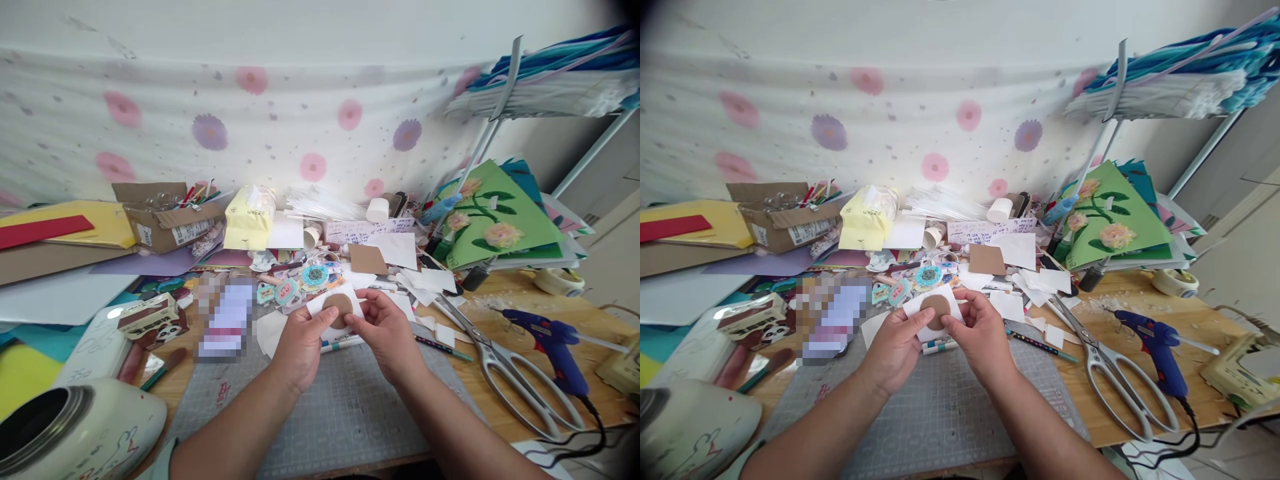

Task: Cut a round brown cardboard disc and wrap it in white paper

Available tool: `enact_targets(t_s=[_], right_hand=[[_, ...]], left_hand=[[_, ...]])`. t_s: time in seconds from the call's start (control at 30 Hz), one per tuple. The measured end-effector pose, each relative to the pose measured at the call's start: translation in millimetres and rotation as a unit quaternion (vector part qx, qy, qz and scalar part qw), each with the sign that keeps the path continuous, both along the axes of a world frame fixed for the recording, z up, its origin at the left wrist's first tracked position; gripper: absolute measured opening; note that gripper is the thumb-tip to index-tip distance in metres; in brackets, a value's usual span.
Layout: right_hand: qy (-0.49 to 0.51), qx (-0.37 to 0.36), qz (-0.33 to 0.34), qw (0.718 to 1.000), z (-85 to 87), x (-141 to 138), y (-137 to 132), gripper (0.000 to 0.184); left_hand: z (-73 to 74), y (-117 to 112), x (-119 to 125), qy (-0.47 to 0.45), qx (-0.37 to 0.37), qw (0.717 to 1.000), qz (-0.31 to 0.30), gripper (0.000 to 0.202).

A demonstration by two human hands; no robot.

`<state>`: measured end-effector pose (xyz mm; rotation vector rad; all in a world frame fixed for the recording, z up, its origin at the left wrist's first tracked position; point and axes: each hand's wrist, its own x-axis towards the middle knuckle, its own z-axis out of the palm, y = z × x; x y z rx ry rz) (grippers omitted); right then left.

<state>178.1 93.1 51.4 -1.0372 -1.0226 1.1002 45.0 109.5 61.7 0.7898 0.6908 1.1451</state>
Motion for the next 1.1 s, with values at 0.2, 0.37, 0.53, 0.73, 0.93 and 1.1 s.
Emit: enact_targets(t_s=[0.2, 0.37, 0.53, 0.73, 0.93, 1.1], right_hand=[[-0.071, 0.03, -0.027, 0.997, -0.3, 4, 4, 0.03], [-0.084, 0.013, -0.01, 0.996, 4.2, 6, 9, 0.026], [-0.075, -0.002, 0.008, 0.997, 4.8, 10, 12, 0.025], [0.02, -0.014, 0.041, 0.999, 3.6, 8, 14, 0.023], [0.07, -0.024, 0.044, 0.996, 4.8, 6, 14, 0.027], [0.08, -0.016, 0.049, 0.995, 2.0, 7, 14, 0.024]], left_hand=[[-0.4, 1, -2, 0.025, 0.006, 1.0, -0.002, 0.023], [-4.6, 2, -2, 0.035, 0.007, 0.999, -0.025, 0.025], [-4.5, 3, -3, 0.051, 0.012, 0.998, -0.045, 0.027], [-4.1, 2, -5, 0.078, 0.037, 0.994, -0.068, 0.03], [-4.5, 3, -6, 0.094, 0.031, 0.992, -0.072, 0.026], [-1.3, 3, -5, 0.079, 0.021, 0.994, -0.077, 0.025]])
